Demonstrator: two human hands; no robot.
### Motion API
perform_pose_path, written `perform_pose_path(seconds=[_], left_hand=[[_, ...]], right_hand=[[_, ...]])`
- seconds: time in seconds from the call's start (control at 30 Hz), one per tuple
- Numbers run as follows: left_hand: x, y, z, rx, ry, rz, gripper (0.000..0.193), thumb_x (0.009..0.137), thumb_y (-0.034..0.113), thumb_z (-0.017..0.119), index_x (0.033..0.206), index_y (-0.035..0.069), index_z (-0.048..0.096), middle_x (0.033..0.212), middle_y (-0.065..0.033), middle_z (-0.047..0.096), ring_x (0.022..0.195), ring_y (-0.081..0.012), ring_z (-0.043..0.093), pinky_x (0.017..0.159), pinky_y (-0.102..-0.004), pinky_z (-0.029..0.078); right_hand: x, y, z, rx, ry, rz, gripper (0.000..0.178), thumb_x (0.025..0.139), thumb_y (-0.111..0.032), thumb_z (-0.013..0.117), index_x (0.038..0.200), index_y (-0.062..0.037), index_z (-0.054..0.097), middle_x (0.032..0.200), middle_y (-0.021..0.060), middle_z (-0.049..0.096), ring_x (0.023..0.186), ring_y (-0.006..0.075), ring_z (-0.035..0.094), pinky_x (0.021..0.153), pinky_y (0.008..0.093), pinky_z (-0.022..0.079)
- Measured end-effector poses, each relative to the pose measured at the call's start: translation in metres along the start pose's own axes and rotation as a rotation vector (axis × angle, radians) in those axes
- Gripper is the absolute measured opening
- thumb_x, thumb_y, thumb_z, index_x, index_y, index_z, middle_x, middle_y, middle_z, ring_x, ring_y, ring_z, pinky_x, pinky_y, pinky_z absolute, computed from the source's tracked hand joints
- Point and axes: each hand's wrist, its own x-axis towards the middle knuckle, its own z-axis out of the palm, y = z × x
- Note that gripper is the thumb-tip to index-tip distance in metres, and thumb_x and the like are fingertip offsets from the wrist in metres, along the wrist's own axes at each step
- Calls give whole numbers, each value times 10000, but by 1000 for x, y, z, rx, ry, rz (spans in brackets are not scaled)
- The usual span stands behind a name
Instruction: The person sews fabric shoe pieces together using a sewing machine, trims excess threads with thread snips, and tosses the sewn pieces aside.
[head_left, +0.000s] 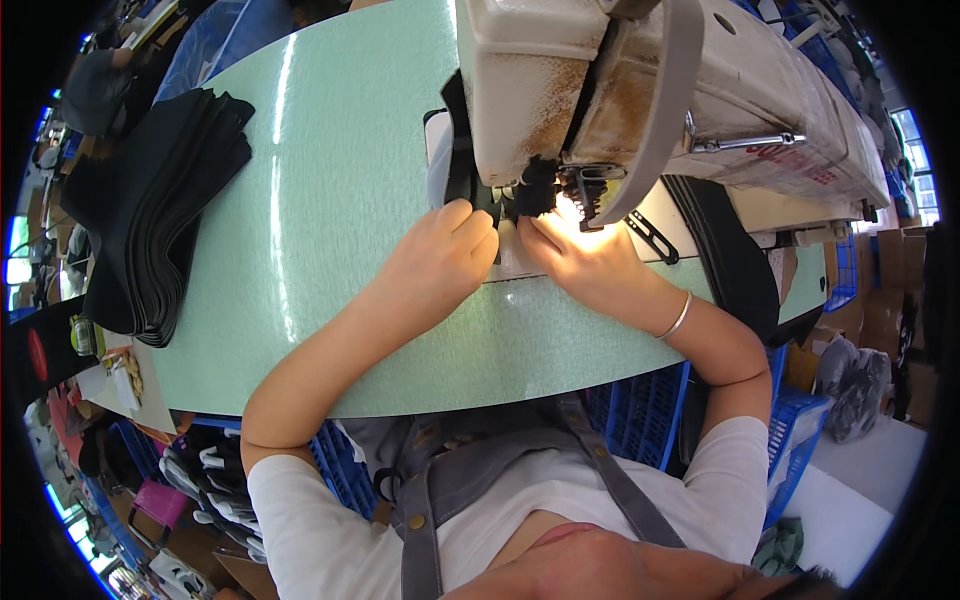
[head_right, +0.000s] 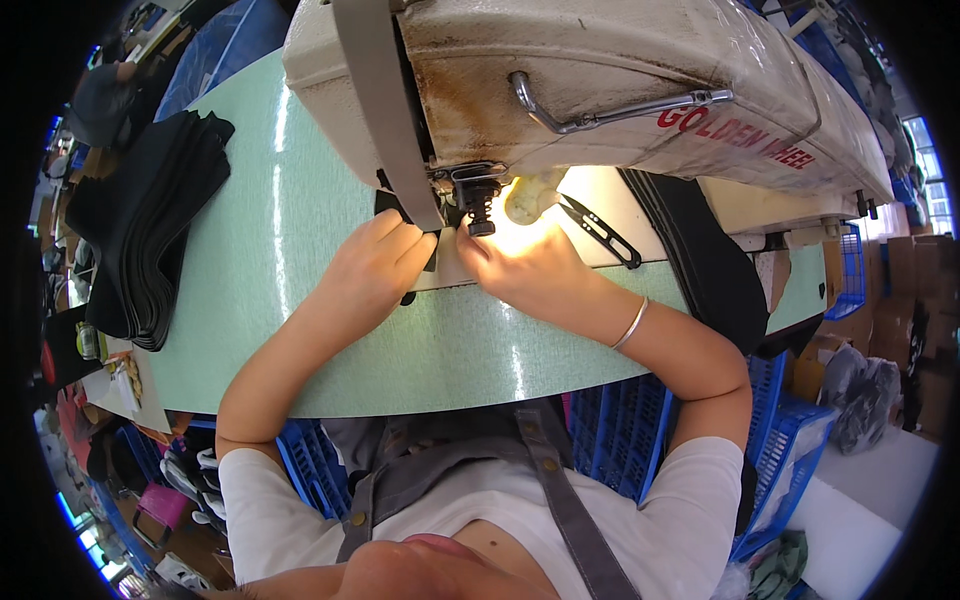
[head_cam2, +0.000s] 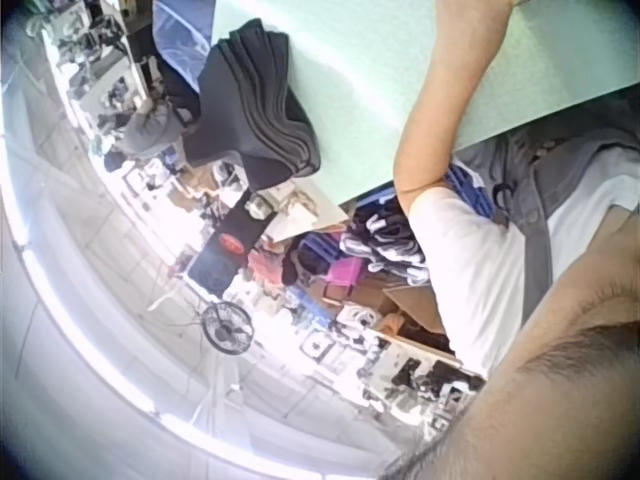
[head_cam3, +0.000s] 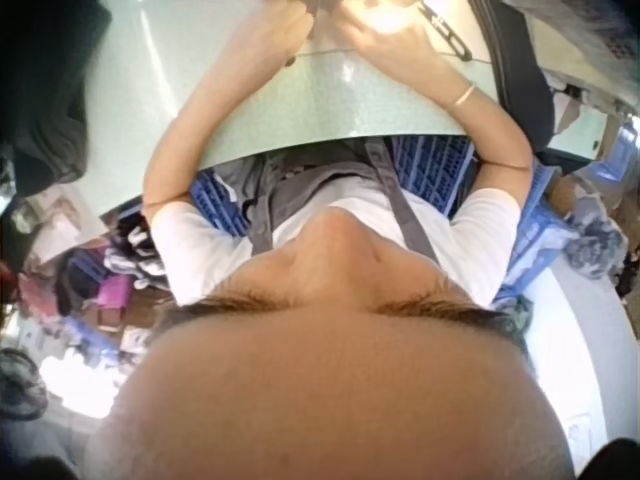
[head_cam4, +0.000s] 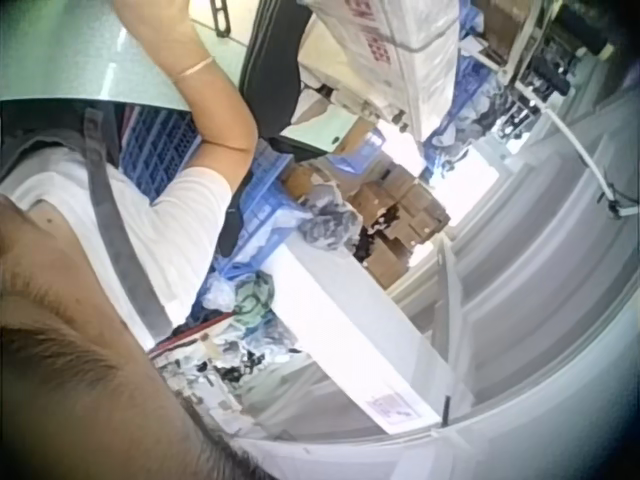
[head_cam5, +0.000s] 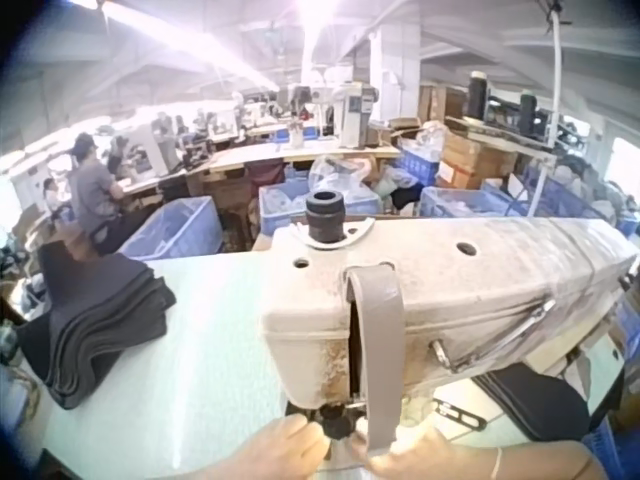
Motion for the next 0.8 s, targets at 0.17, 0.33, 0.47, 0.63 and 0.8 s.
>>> perform_pose_path(seconds=[0.17,0.33,0.47,0.63,0.8], left_hand=[[3,2,7,-44,73,-54,270,646,-31,585,915,-25,602,815,-91,518,781,-259,518,682,-352,467],[-2,1,4,-93,47,-65,260,637,-41,595,894,-6,605,825,-85,526,766,-256,523,679,-348,466],[0,2,7,-105,50,-34,258,620,-37,604,873,14,604,818,-76,525,751,-245,519,673,-340,465],[-3,2,11,-50,72,-37,236,630,-21,625,863,20,619,798,-61,543,772,-223,539,674,-328,468],[-2,-4,14,71,190,48,264,664,15,632,926,14,662,875,-54,625,838,-206,585,666,-325,481]], right_hand=[[4,11,-2,17,62,-22,292,700,-125,614,976,-31,633,866,55,600,820,198,619,599,338,481],[3,6,-30,140,-350,39,245,723,-54,630,966,-30,644,964,17,601,819,168,637,596,298,523],[2,6,-23,221,-261,19,245,724,-67,634,967,-36,644,943,12,602,803,141,631,557,282,513],[5,3,-13,189,44,-20,253,725,-82,646,974,-35,651,928,25,600,796,143,627,531,267,500],[0,1,-2,125,25,-8,274,719,-72,656,986,-10,652,939,46,603,807,164,631,543,275,507]])
